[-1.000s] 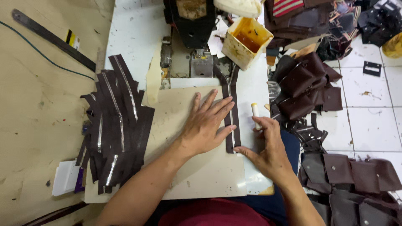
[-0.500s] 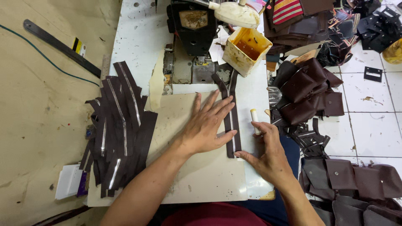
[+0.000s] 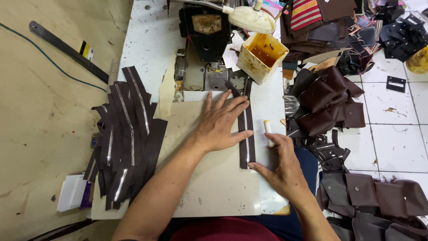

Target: The person applies glue to brown zipper strips using a small white applicator. They repeatedly pick up zippers, apply glue along the teeth, and place them back on the table. The person also inspects the zipper teeth by hand between applications.

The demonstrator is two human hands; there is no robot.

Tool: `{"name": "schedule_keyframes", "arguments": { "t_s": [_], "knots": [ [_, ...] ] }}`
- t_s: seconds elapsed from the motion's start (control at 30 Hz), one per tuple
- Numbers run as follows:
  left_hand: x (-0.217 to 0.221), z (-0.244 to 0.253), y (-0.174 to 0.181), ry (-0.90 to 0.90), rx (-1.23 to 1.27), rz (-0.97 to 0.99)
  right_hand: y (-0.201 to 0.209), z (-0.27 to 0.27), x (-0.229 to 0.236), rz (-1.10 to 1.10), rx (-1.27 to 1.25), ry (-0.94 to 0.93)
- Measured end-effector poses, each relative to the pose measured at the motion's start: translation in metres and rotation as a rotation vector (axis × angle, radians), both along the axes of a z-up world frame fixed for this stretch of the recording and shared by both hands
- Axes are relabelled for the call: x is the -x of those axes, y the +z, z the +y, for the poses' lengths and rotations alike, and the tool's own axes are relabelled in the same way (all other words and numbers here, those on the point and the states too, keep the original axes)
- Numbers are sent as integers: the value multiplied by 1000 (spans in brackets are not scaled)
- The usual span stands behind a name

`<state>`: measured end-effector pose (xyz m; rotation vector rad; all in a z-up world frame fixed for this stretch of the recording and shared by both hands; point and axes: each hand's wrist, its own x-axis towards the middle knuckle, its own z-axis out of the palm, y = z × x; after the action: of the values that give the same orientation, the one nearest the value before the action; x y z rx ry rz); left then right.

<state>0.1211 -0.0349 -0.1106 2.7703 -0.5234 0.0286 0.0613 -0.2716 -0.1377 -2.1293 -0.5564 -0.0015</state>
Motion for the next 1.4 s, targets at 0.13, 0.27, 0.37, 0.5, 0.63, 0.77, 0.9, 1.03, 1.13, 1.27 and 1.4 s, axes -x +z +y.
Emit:
{"name": "schedule_keyframes", "arguments": {
  "t_s": [0.13,0.27,0.37,0.5,0.63,0.77,0.9,1.03,1.13,1.27,1.4],
  "knots": [
    [1,2,7,-9,20,46,-2,-1,0,-16,21,-2],
    [3,5,10,-27,8,87,-3,-1,2,-8,8,-11],
    [2,5,15,-29,9,143,2,-2,0,-32,-1,-4],
    [-1,6,16,-30,12,192,23,-14,-18,58,-287,-134],
    [1,7,25,-38,99,221,51,-26,-72,-80,-435,-287],
    [0,8,13,-44,47,205,96,-20,-100,-142,-412,-258],
    [-2,9,5,-59,0,145,114,-10,-121,-182,-460,-158],
    [0,8,7,-52,8,161,111,-8,-137,-204,-457,-138],
    [1,9,5,-60,19,141,110,-7,-145,-263,-375,-122],
    [4,8,4,-61,64,106,101,-8,-152,-342,-319,-48],
    [6,8,0,-49,75,41,100,-5,-148,-313,-258,-100]
  ]
}}
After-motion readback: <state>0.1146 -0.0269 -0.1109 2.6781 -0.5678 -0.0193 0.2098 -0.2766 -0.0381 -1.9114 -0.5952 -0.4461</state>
